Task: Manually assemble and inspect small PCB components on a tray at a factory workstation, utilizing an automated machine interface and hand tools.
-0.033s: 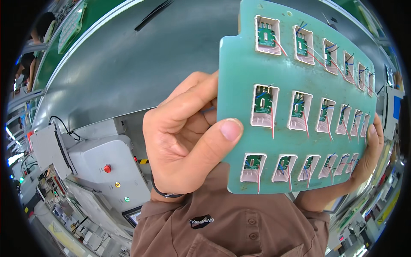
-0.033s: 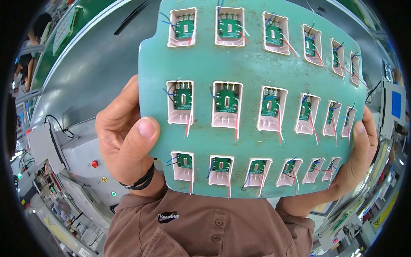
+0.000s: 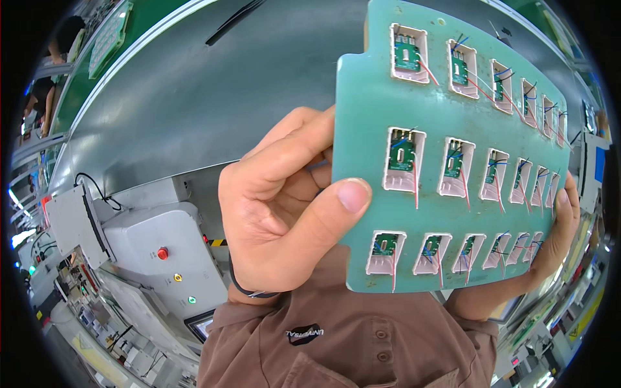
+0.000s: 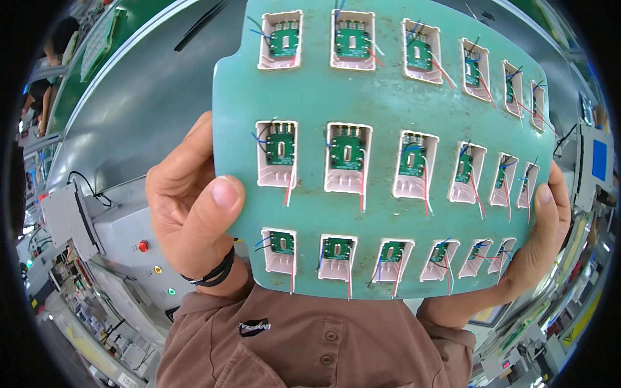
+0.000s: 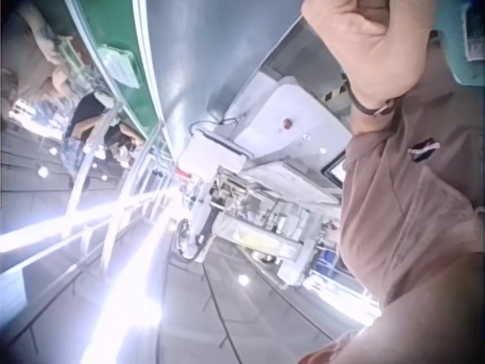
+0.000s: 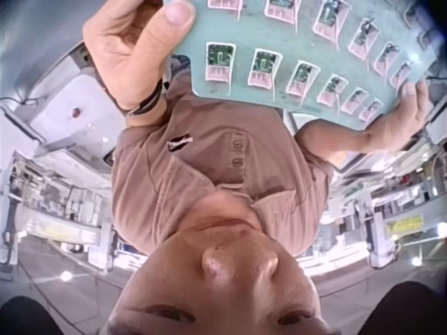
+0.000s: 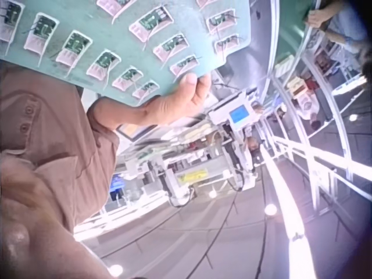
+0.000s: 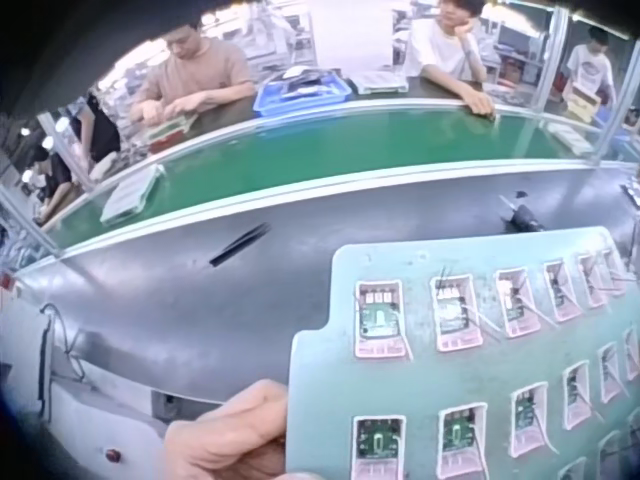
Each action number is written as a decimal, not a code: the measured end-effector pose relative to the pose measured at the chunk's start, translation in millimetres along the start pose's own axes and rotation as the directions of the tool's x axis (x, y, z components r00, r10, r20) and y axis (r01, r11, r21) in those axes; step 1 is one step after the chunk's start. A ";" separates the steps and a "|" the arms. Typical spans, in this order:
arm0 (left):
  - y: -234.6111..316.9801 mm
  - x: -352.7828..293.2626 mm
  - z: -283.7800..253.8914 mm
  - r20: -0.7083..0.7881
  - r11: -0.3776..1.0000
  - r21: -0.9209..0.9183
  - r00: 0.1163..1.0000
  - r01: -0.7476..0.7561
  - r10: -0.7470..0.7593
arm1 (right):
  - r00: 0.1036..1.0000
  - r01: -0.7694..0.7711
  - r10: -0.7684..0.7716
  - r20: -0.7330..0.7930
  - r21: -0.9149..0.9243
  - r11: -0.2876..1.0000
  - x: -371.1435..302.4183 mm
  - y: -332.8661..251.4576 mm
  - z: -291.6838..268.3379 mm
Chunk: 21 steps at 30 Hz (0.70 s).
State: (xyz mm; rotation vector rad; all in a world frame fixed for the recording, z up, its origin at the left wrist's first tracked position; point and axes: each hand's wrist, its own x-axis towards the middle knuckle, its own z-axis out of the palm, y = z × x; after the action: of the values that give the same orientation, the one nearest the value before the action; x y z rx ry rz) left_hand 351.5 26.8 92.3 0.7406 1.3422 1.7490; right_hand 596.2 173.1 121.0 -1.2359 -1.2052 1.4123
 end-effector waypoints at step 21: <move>-5.3 -0.6 -5.0 0.044 0.996 -0.063 0.997 -0.057 0.060 | 0.998 0.022 -0.018 0.065 -0.073 0.997 9.7 6.5 -18.7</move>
State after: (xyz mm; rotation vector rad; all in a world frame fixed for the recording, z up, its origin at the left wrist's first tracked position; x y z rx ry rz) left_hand 348.9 24.4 85.9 0.7882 1.2423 1.8006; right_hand 613.5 183.8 112.7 -1.2334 -1.3202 1.4131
